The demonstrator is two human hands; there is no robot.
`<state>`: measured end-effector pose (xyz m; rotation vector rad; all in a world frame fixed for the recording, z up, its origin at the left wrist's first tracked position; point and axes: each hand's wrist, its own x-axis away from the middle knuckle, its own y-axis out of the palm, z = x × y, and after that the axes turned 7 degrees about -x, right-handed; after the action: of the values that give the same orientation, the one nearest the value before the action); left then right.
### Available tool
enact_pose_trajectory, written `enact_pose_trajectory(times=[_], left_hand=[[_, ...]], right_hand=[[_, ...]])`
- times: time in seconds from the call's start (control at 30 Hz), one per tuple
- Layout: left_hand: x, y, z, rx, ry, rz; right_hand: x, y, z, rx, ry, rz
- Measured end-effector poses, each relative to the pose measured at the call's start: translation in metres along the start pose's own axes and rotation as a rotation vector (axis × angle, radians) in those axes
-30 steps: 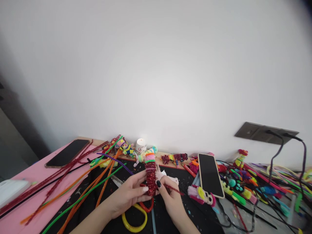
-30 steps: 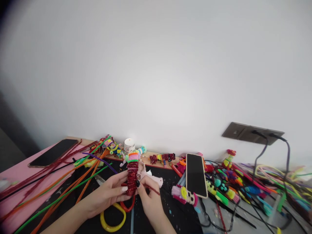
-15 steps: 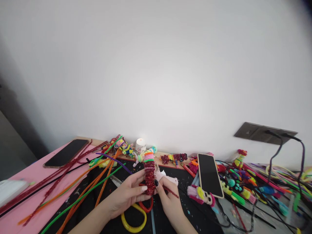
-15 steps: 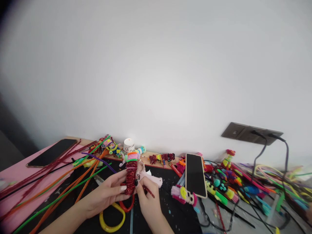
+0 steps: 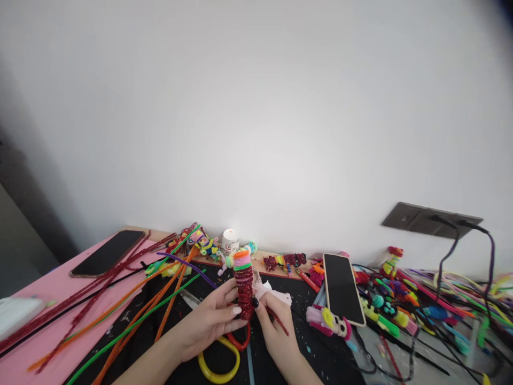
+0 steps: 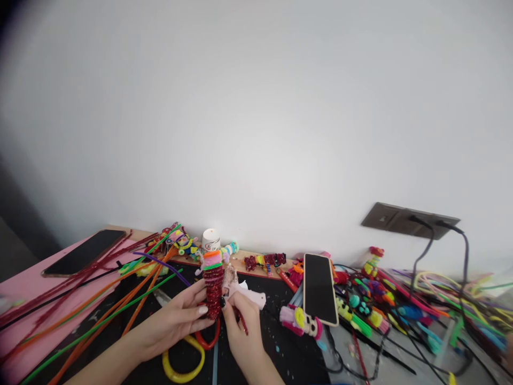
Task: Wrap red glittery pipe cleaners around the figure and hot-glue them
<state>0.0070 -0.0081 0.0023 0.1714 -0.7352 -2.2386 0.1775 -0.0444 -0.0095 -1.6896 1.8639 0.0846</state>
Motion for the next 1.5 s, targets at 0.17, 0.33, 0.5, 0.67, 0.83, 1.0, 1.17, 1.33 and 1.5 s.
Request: enact_pose_trajectory(times=[0.17, 0.33, 0.5, 0.67, 0.83, 1.0, 1.17, 1.33, 1.5], left_hand=[[0.0, 0.0, -0.004, -0.017, 0.0, 0.014], [-0.001, -0.001, -0.005, -0.014, 0.003, 0.025], [-0.002, 0.0, -0.003, -0.006, 0.016, 0.028], [-0.002, 0.002, -0.002, 0.004, 0.018, 0.037], [0.0, 0.007, 0.002, -0.021, 0.028, 0.034], [-0.002, 0.009, 0.0, -0.084, 0.042, 0.046], [-0.006, 0.004, -0.008, -0.111, 0.094, 0.033], [-0.007, 0.002, -0.011, -0.12, 0.112, 0.032], [-0.007, 0.002, -0.01, -0.126, 0.139, 0.013]], right_hand=[[0.0, 0.001, 0.002, 0.033, -0.021, 0.016], [0.0, 0.001, 0.002, 0.057, -0.02, 0.014], [0.002, 0.002, 0.001, 0.07, -0.024, 0.002], [0.002, 0.002, 0.001, 0.081, -0.018, -0.004], [0.002, 0.002, 0.001, 0.094, -0.026, -0.009], [0.003, 0.002, 0.001, 0.093, -0.045, -0.013], [0.003, 0.002, 0.0, 0.071, -0.051, -0.035], [0.004, 0.002, 0.002, 0.095, -0.049, -0.052], [0.005, 0.002, 0.005, 0.105, -0.064, -0.054]])
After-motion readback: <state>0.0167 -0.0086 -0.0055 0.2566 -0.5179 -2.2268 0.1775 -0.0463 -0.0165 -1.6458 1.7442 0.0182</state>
